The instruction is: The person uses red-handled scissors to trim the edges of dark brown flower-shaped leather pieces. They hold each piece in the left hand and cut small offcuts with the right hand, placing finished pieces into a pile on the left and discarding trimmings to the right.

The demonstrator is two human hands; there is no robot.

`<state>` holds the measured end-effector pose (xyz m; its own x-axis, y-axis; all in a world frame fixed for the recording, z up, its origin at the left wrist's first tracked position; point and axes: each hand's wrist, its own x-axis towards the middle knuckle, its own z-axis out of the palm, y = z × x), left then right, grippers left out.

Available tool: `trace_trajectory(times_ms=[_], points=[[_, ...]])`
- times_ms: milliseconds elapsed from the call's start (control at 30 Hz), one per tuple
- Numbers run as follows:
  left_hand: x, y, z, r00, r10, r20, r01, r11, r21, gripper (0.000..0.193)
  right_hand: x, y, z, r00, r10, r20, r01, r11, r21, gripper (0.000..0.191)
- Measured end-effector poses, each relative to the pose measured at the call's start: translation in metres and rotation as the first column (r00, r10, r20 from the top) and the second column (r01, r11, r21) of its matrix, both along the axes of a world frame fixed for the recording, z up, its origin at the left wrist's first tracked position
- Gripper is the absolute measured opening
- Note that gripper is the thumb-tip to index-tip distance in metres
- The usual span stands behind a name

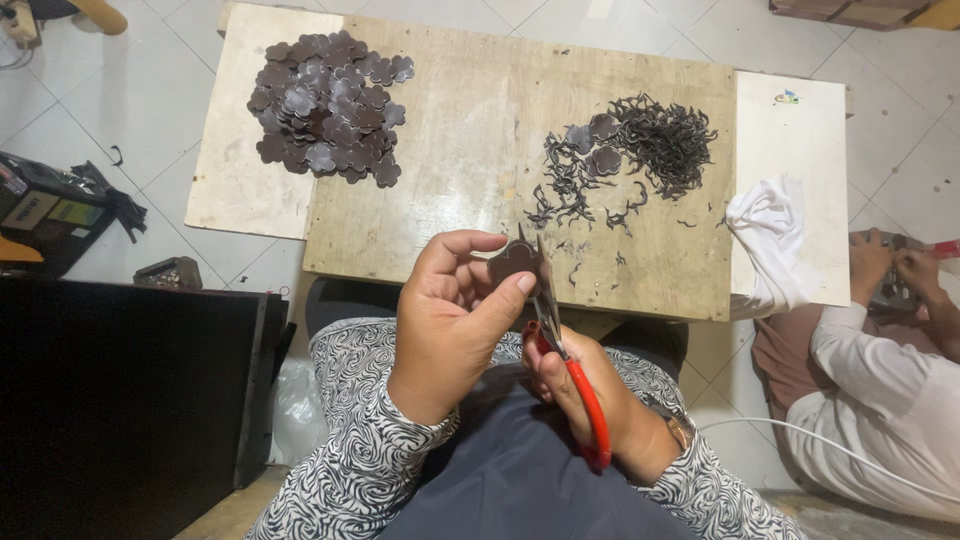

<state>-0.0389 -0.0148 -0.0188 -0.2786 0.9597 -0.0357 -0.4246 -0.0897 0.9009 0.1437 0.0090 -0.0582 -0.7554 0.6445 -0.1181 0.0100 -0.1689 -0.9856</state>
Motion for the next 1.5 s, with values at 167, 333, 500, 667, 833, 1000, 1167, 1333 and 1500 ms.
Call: trace_trajectory(times_ms=[167, 333, 500, 667, 833, 1000, 1167, 1333, 1500], points=[[-0.001, -0.001, 0.001, 0.999, 0.011, 0.030, -0.011, 1.000, 0.016, 0.036, 0.001, -0.001, -0.005, 0.998, 0.028, -0.064, -0.032, 0.997, -0.075, 0.062], [-0.003, -0.005, 0.004, 1.000, -0.009, -0.020, 0.008, 1.000, -0.025, 0.038, 0.002, 0.000, -0.001, 0.995, 0.068, -0.067, -0.074, 0.994, -0.084, 0.071], [-0.006, -0.008, 0.007, 0.996, -0.040, -0.083, 0.038, 0.999, -0.036, 0.040, -0.001, 0.001, 0.004, 0.998, 0.062, -0.018, -0.063, 0.998, -0.012, 0.078], [-0.005, -0.008, 0.009, 0.994, -0.048, -0.100, 0.044, 0.998, -0.046, 0.039, -0.001, 0.001, 0.003, 0.998, 0.055, -0.016, -0.054, 0.997, 0.056, 0.077], [-0.005, -0.008, 0.009, 0.991, -0.042, -0.124, 0.038, 0.999, -0.036, 0.038, 0.001, 0.000, -0.004, 0.999, 0.030, -0.039, -0.029, 0.999, 0.022, 0.072], [-0.004, -0.008, 0.007, 0.993, -0.033, -0.110, 0.029, 0.999, -0.041, 0.037, 0.003, -0.002, -0.008, 0.999, 0.023, -0.042, -0.022, 0.999, 0.029, 0.066], [-0.003, -0.005, 0.003, 0.998, -0.045, -0.048, 0.044, 0.999, -0.010, 0.029, 0.001, -0.002, -0.006, 0.999, 0.023, -0.029, -0.023, 0.999, -0.023, 0.067], [-0.004, -0.006, 0.003, 0.992, -0.099, 0.073, 0.099, 0.995, -0.002, 0.019, 0.002, 0.002, 0.002, 0.994, 0.091, -0.068, -0.094, 0.994, -0.048, 0.076], [-0.005, -0.008, 0.004, 0.988, -0.135, 0.081, 0.136, 0.991, -0.010, 0.019, 0.000, 0.003, 0.007, 0.993, 0.104, -0.056, -0.104, 0.995, -0.002, 0.077]])
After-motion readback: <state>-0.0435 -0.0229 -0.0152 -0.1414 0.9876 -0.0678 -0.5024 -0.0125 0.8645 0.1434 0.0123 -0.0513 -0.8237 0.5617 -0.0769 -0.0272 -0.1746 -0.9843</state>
